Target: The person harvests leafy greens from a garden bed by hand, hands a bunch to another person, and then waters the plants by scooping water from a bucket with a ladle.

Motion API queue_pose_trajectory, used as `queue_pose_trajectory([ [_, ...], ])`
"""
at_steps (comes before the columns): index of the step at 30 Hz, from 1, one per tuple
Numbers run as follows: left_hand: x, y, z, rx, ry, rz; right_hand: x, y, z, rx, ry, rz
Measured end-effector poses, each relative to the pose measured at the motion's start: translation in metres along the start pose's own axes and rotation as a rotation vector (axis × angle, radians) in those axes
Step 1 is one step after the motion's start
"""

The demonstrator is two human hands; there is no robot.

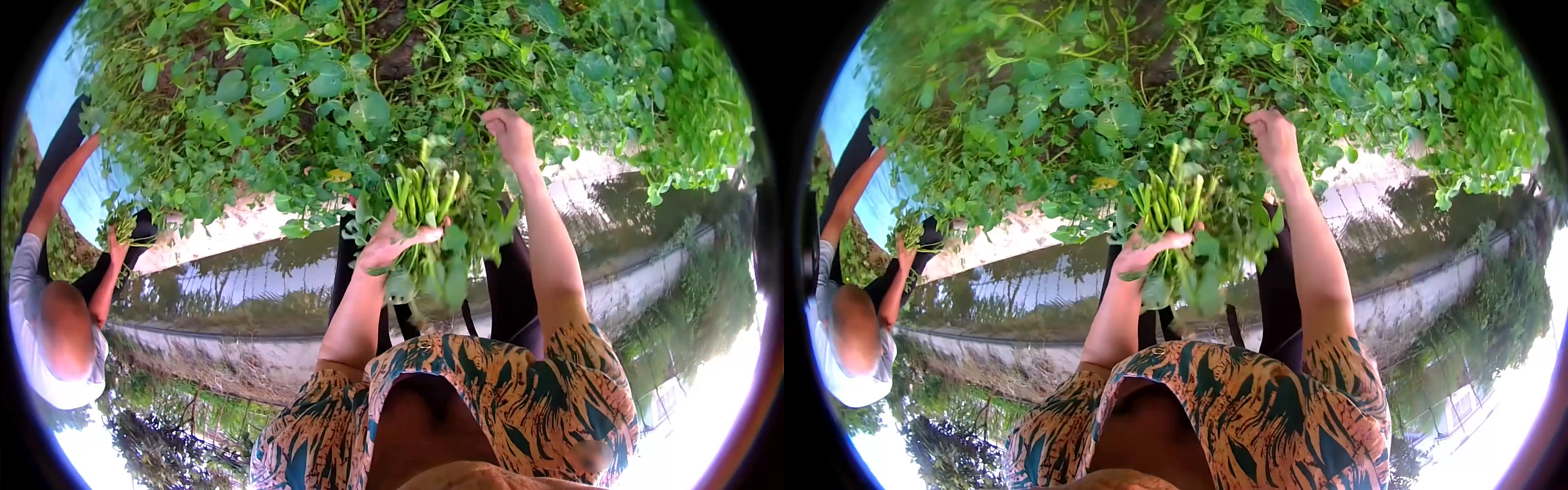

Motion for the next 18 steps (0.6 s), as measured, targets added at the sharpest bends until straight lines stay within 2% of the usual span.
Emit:
queue_pose_trajectory([
  [1, 0.009, -0.007, 0.018, -0.066, -0.043, -0.005, 0.033, 0.040, 0.061, -0.039, -0.211, -0.022],
  [2, 0.008, -0.006, 0.020, -0.085, -0.004, -0.135, 0.059, 0.065, 0.093, -0.038, -0.305, -0.072],
  [3, 0.011, -0.010, 0.020, -0.027, -0.079, -0.160, 0.074, 0.073, 0.111, -0.031, -0.398, -0.127],
  [4, 0.012, -0.015, 0.018, 0.028, -0.156, -0.178, 0.076, 0.069, 0.110, -0.068, -0.325, -0.173],
  [5, 0.004, -0.014, 0.010, -0.130, -0.094, -0.159, 0.079, 0.066, 0.102, -0.110, -0.248, -0.218],
  [7, 0.006, -0.016, 0.018, -0.075, -0.103, -0.197, 0.092, 0.056, 0.079, 0.222, 0.447, -0.255],
  [8, 0.005, -0.015, 0.017, -0.148, -0.064, -0.170, 0.093, 0.051, 0.068, 0.383, 0.797, -0.257],
  [9, 0.003, -0.016, 0.013, -0.192, -0.038, -0.152, 0.084, 0.044, 0.056, 0.426, 0.936, -0.252],
  [11, 0.001, -0.016, 0.016, -0.220, 0.015, -0.260, 0.063, 0.027, 0.041, 0.511, 1.210, -0.228],
  [13, -0.003, -0.017, 0.013, -0.244, 0.088, -0.341, 0.048, 0.024, 0.061, 0.539, 1.297, -0.324],
  [15, -0.010, -0.014, 0.003, -0.534, -0.217, -0.255, 0.028, 0.019, 0.078, 0.530, 1.485, -0.453],
  [18, -0.011, -0.018, 0.002, -0.477, -0.192, -0.280, 0.014, 0.016, 0.083, 0.628, 1.168, -0.194],
])
Point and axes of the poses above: each hand's wrist, its own y-axis towards the middle knuckle, its own x-axis out of the palm, z = x × y, the point moved 1 cm from there along y, towards the middle knuckle, and after that the axes turned 6 degrees about x, right-handed, at the moved point
